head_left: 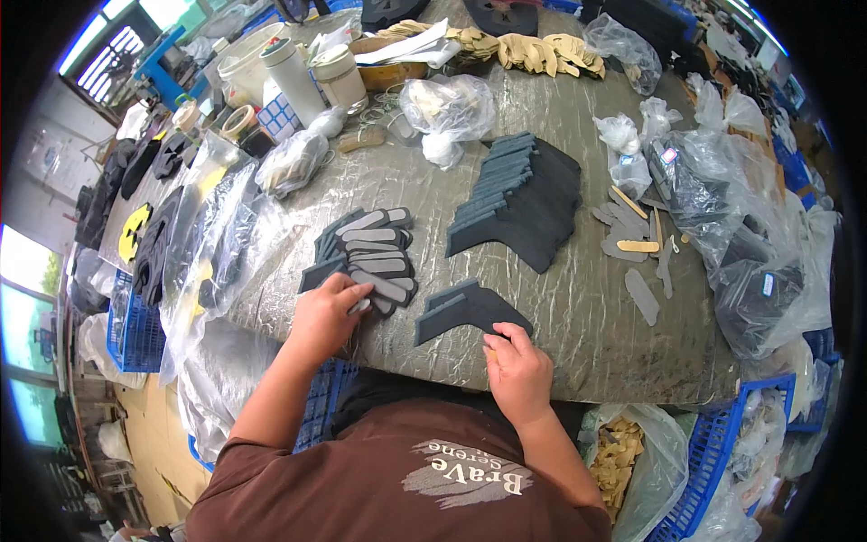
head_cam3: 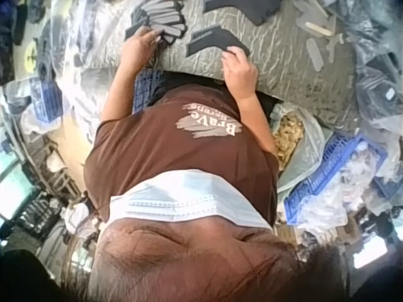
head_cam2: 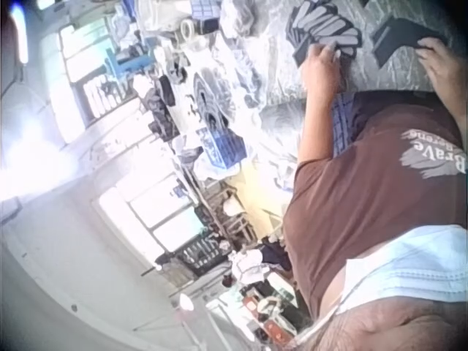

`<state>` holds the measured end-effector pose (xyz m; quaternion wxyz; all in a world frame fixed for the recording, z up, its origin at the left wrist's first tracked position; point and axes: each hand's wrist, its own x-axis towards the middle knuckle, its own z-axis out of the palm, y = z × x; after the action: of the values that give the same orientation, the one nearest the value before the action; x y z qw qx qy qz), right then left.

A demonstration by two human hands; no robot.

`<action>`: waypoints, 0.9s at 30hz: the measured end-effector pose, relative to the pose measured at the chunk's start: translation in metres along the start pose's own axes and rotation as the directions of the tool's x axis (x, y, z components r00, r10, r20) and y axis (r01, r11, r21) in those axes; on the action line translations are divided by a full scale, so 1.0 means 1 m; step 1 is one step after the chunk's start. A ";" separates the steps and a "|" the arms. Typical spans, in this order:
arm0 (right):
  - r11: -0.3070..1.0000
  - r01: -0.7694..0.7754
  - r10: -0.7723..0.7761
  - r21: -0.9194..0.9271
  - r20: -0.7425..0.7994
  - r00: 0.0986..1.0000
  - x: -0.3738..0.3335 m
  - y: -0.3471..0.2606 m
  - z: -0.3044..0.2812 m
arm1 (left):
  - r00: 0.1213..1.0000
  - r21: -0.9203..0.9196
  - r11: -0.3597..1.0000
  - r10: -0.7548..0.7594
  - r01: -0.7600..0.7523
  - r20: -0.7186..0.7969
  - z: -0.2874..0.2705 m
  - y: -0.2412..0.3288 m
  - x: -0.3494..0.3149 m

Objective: Manually applying small strips of protective or adhesive tape to the edges of leather shoe upper components.

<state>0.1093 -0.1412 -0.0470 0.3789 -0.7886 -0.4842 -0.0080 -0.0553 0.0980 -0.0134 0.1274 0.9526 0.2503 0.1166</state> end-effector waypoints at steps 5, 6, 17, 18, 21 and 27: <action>1.000 0.003 -0.002 -0.018 0.011 1.000 0.000 -0.001 -0.002 | 0.989 0.001 1.000 0.028 -0.028 -0.149 0.016 -0.018 0.036; 1.000 -0.005 0.005 -0.011 0.005 1.000 0.000 -0.002 -0.001 | 0.988 -0.001 1.000 0.029 -0.030 -0.153 0.017 -0.020 0.043; 0.654 -0.292 0.309 0.698 0.107 0.945 0.013 -0.024 -0.015 | 0.911 -0.643 0.691 0.413 -0.330 -0.024 0.028 0.091 0.010; 0.658 -0.297 0.316 0.692 0.104 0.943 0.013 -0.024 -0.017 | 0.908 -0.650 0.683 0.418 -0.332 -0.024 0.032 0.096 0.006; 0.521 -0.378 0.365 0.766 0.200 0.909 0.010 -0.023 -0.023 | 0.900 -0.471 0.787 0.435 -0.399 -0.034 0.033 0.108 0.004; 0.527 -0.446 0.407 0.723 0.246 0.880 0.004 -0.022 -0.031 | 0.841 -0.282 0.799 0.537 -0.531 -0.064 0.030 0.116 0.010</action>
<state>0.1058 -0.1514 -0.0104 0.6533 -0.6478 -0.2427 0.3077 0.0140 -0.0002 -0.0054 0.2294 0.9564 -0.0492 0.1737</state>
